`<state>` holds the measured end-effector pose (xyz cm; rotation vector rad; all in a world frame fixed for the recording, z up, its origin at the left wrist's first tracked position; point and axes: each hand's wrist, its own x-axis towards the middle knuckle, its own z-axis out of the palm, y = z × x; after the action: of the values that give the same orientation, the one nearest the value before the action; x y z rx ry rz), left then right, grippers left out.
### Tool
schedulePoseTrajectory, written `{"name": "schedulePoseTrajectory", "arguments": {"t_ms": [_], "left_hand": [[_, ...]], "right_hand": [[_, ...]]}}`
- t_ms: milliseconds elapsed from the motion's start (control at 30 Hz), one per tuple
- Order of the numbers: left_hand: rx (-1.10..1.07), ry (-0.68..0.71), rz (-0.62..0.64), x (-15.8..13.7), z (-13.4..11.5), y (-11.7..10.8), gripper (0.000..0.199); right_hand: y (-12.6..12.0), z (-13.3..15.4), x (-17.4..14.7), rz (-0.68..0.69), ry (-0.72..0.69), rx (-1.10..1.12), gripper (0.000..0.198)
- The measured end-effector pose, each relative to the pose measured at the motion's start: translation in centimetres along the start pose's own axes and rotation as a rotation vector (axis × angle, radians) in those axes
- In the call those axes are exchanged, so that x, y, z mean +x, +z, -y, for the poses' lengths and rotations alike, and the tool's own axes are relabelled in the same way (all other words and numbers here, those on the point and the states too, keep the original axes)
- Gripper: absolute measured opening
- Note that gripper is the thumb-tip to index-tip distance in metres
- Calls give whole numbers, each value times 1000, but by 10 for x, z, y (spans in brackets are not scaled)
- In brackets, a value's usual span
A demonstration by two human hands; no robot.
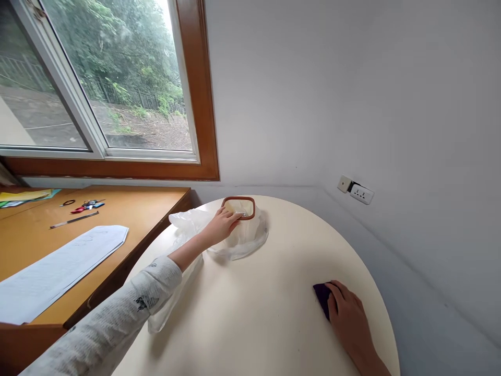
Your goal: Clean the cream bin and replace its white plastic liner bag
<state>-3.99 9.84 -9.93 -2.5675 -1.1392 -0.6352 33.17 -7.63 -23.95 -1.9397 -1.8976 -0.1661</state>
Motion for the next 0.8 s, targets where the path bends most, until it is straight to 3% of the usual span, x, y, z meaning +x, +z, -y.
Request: {"name": "schedulePoseTrajectory", "arguments": {"t_ms": [233,367,567,800], "left_hand": [[12,-32,0,-2,2,-2,35],[10,-84,-99,-12,-7,-11,40],[-112,-170,-193,-47,-31,-25,13],[-210,-234,-168,-97,-68,-32,9]], "right_hand": [[2,-4,-7,10,22,33,33],[5,11,-2,67,-19,80,38],[9,90,10,200,-247,169,44],[21,206,30,298,-511,266,46]]}}
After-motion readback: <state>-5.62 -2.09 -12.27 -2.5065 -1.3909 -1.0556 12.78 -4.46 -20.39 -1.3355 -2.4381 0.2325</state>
